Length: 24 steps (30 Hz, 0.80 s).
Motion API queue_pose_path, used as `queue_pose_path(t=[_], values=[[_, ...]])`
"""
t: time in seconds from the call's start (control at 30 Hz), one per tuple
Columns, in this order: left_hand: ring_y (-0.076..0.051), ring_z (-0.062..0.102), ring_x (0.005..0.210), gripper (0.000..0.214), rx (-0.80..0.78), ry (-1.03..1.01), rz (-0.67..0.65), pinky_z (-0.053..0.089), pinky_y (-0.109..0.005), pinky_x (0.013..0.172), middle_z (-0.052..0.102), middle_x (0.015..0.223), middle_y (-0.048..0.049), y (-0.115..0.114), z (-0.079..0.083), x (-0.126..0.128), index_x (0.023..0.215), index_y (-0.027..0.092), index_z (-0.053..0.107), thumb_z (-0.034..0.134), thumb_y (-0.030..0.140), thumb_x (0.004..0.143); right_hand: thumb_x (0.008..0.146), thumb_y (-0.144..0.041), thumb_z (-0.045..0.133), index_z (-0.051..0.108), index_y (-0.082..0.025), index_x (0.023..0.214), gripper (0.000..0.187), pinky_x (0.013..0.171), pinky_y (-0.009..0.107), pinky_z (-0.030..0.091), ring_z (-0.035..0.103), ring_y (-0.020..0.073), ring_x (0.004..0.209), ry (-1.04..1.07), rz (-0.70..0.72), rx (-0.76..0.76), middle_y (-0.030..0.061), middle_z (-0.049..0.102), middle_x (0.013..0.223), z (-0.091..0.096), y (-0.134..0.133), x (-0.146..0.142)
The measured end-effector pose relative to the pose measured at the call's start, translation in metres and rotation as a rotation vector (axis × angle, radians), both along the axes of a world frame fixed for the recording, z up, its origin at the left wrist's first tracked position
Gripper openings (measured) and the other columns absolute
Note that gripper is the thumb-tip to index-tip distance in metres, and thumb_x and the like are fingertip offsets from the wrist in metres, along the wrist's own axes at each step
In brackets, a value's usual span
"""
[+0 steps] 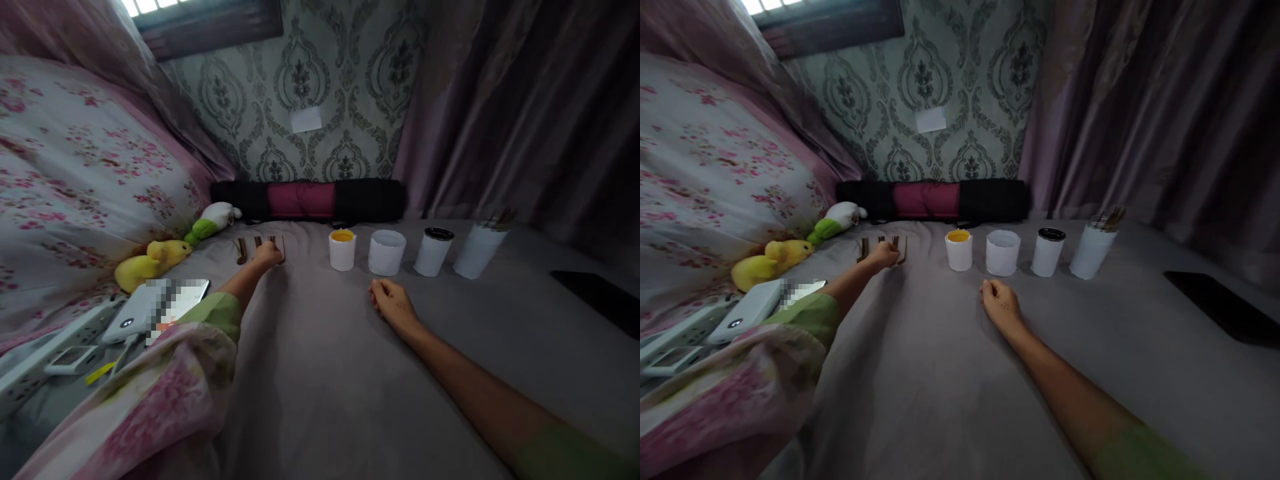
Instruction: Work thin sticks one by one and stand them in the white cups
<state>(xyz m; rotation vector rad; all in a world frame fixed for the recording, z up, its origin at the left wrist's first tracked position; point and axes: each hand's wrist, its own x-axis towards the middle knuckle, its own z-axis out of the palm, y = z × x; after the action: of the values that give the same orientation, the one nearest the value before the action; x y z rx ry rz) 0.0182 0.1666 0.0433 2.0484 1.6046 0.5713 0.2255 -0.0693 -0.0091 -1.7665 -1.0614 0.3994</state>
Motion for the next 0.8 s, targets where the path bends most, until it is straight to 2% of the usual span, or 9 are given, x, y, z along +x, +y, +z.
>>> queue_pose_path(t=[0.2,0.37,0.63,0.8], values=[[-0.025,0.057,0.091,0.017,0.093,0.245,-0.055,0.041,-0.029,0.075,0.063,0.086,-0.0167,0.001,-0.006,0.008,0.075,0.01,0.063,0.053,0.009,0.061,0.079,-0.042,0.036,0.056,-0.016,0.07,0.035,0.044,0.021,0.03,0.045,0.0103,0.046,0.012,0.009,0.018,0.0004,0.052,0.053,-0.004,0.0,0.001],[-0.028,0.055,0.095,0.025,0.14,0.323,-0.07,0.041,-0.03,0.078,0.061,0.093,-0.0215,-0.002,-0.018,0.013,0.084,0.008,0.063,0.05,0.012,0.064,0.079,-0.042,0.035,0.056,-0.016,0.068,0.035,0.044,0.021,0.03,0.045,0.0105,0.046,0.007,0.003,0.018,0.0007,0.052,0.053,-0.003,-0.001,0.001],[-0.032,0.055,0.096,0.031,0.165,0.29,0.005,0.042,-0.036,0.08,0.058,0.098,-0.025,-0.005,-0.029,0.019,0.094,0.005,0.061,0.047,0.011,0.066,0.079,-0.042,0.036,0.055,-0.016,0.067,0.035,0.044,0.021,0.031,0.046,0.0106,0.047,0.007,-0.001,0.008,0.0008,0.052,0.054,0.0,0.0,-0.001],[-0.03,0.053,0.098,0.026,0.172,0.179,0.051,0.039,-0.036,0.084,0.058,0.099,-0.0226,-0.008,-0.032,0.022,0.087,0.009,0.062,0.05,0.008,0.064,0.079,-0.043,0.036,0.055,-0.017,0.067,0.034,0.044,0.021,0.031,0.045,0.0106,0.045,0.027,0.005,0.009,0.0004,0.051,0.052,-0.001,0.0,0.0]])
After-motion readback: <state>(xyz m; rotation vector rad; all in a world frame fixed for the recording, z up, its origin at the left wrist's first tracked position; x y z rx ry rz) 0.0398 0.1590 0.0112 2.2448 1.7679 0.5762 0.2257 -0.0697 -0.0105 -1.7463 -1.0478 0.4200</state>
